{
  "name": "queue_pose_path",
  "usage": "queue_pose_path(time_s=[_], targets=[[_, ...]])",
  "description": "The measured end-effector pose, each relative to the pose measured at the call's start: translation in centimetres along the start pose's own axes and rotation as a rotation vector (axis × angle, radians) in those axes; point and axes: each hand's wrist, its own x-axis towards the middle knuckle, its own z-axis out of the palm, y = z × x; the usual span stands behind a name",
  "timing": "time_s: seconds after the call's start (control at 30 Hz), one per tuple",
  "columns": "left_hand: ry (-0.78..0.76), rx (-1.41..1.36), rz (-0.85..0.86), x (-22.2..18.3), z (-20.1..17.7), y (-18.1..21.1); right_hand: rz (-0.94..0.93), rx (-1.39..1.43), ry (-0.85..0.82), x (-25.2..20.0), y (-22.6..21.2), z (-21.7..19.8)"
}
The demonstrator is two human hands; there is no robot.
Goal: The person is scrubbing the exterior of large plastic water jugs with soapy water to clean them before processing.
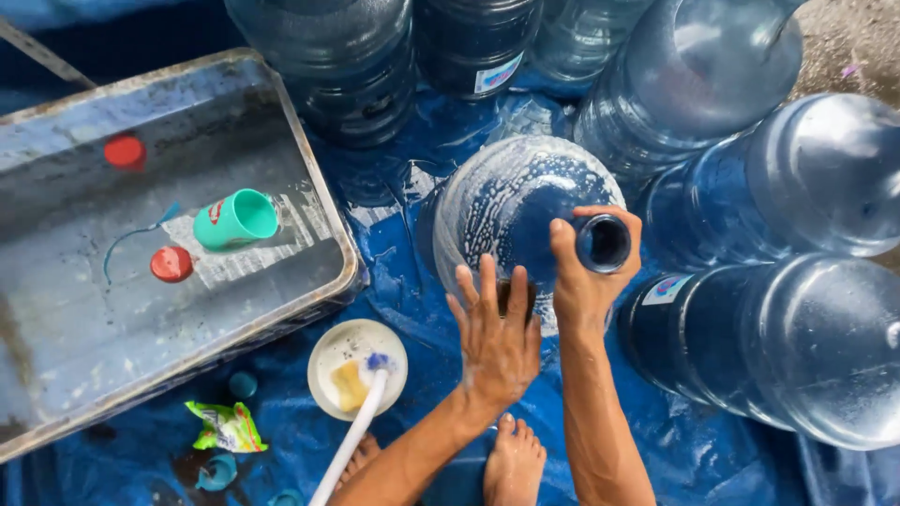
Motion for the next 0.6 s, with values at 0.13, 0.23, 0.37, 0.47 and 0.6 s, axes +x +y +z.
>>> queue_pose_path(time_s=[0.13,0.23,0.37,0.47,0.6], targets=[[0.142,0.148,-0.027,7.6,-1.2,-4.1,0.044,-0.049,-0.073,-1.8,-1.8,0.6],[0.192,-0.047,-0.061,10.7,-2.0,-6.5,0.024,-0.023,-0.074,-2.6,-2.1,2.0],[0.22,0.09,0.257,3.4,-2.4,-4.1,-0.018,-0.017,-0.067,-0.9,-1.0,2.3],[0.176,0.062,0.357,3.1,-2.8,-5.2,-0.043,-0.006,-0.074,-1.9,-0.1,1.9],[0.015,0.051,0.302,13.8,-5.3,-8.4,-0.164,0.109,-0.274,-3.9,-1.3,1.9]])
